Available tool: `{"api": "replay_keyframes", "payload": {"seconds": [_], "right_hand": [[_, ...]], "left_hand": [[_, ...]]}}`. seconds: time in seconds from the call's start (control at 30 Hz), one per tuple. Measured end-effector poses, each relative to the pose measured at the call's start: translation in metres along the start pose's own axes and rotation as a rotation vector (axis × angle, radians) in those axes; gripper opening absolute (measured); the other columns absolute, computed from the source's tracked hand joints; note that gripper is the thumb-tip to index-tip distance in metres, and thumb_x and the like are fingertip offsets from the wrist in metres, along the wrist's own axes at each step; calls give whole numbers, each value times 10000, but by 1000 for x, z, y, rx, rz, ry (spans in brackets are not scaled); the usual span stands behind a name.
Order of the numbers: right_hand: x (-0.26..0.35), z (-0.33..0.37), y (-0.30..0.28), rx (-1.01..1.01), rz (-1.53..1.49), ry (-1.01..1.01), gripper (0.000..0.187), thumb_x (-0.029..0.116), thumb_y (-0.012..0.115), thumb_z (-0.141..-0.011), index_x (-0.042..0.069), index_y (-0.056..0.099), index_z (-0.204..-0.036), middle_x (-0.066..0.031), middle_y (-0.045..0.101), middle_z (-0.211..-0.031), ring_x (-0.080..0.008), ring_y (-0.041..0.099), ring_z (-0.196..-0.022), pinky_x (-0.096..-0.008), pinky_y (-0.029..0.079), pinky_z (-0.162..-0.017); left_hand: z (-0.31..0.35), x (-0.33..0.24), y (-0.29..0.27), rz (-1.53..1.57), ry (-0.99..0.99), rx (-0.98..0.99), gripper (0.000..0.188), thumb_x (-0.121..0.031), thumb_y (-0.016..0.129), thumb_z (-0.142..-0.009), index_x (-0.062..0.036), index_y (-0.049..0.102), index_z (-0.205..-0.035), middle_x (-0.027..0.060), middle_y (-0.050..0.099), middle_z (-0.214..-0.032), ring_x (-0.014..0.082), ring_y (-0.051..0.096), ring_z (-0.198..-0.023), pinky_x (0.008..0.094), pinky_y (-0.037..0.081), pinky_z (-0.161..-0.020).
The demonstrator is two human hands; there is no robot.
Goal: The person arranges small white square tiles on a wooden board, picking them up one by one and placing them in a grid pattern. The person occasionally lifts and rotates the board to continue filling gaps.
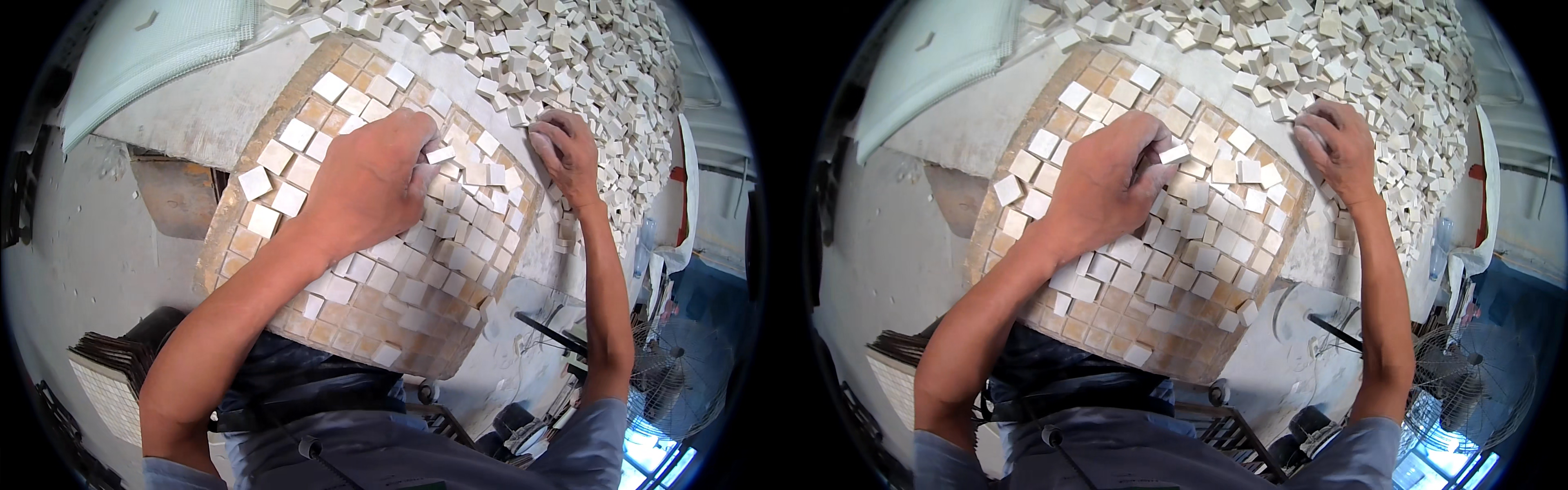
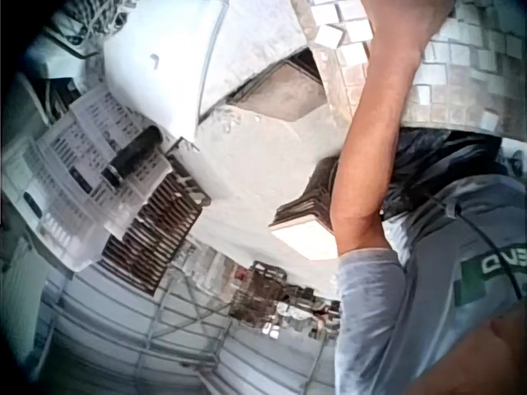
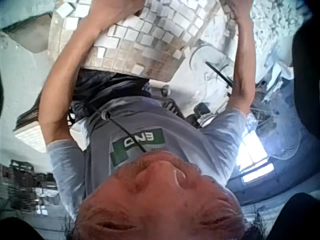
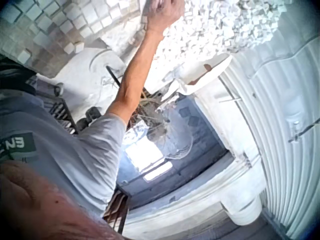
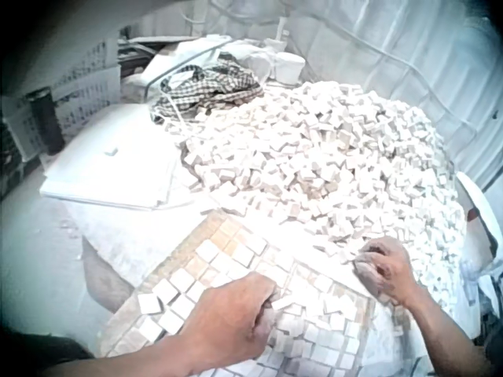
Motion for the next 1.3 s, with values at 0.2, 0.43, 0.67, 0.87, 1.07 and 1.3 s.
{"api": "replay_keyframes", "payload": {"seconds": [0.2,0.43,0.67,0.87,1.07,1.3], "right_hand": [[-10,18,-38,-201,-86,393,162,65,656,-956,-32,712,-1073,-137,711,-1111,-272,660,-1070,-346,481,-985],[61,155,-79,-176,-71,827,194,70,650,-966,-41,719,-1109,-157,726,-1090,-247,671,-1026,-355,486,-976],[104,163,-72,-246,-326,897,184,0,676,-917,-52,697,-1092,-134,705,-1048,-207,657,-956,-307,503,-896],[127,-28,-35,-182,-496,565,378,75,775,-843,2,665,-1197,-144,672,-1099,-258,660,-935,-306,525,-826],[171,-182,58,-18,-152,367,568,336,756,-870,-11,561,-1275,-221,606,-1235,-427,618,-1069,-502,515,-889],[174,-220,102,241,-66,461,578,318,764,-836,-54,525,-1210,-270,575,-1144,-451,590,-1055,-518,486,-897]], "left_hand": [[-2,1,3,-6,-41,44,212,-84,736,-852,-38,575,-983,136,607,-842,314,609,-741,384,499,-686],[-2,2,4,40,-45,44,195,-83,726,-861,-41,582,-986,121,602,-819,270,600,-682,366,494,-643],[-4,8,1,49,-132,88,179,-97,728,-866,-56,590,-972,98,602,-794,228,593,-665,354,487,-636],[-7,0,-1,59,-42,50,165,-133,698,-885,-43,584,-964,167,613,-850,376,617,-766,426,500,-686],[1,14,4,111,-91,103,274,-48,670,-753,-20,627,-1022,225,651,-935,432,641,-889,486,522,-760],[3,23,-5,297,-106,-60,222,-31,644,-698,3,593,-912,218,624,-880,437,620,-813,529,500,-718]]}}
Point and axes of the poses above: each hand's wrist, its own z-axis away from the middle knuckle, its own y-axis out of the palm, x = y × z, the point moved 9 cm from there along -z, towards the middle knuckle
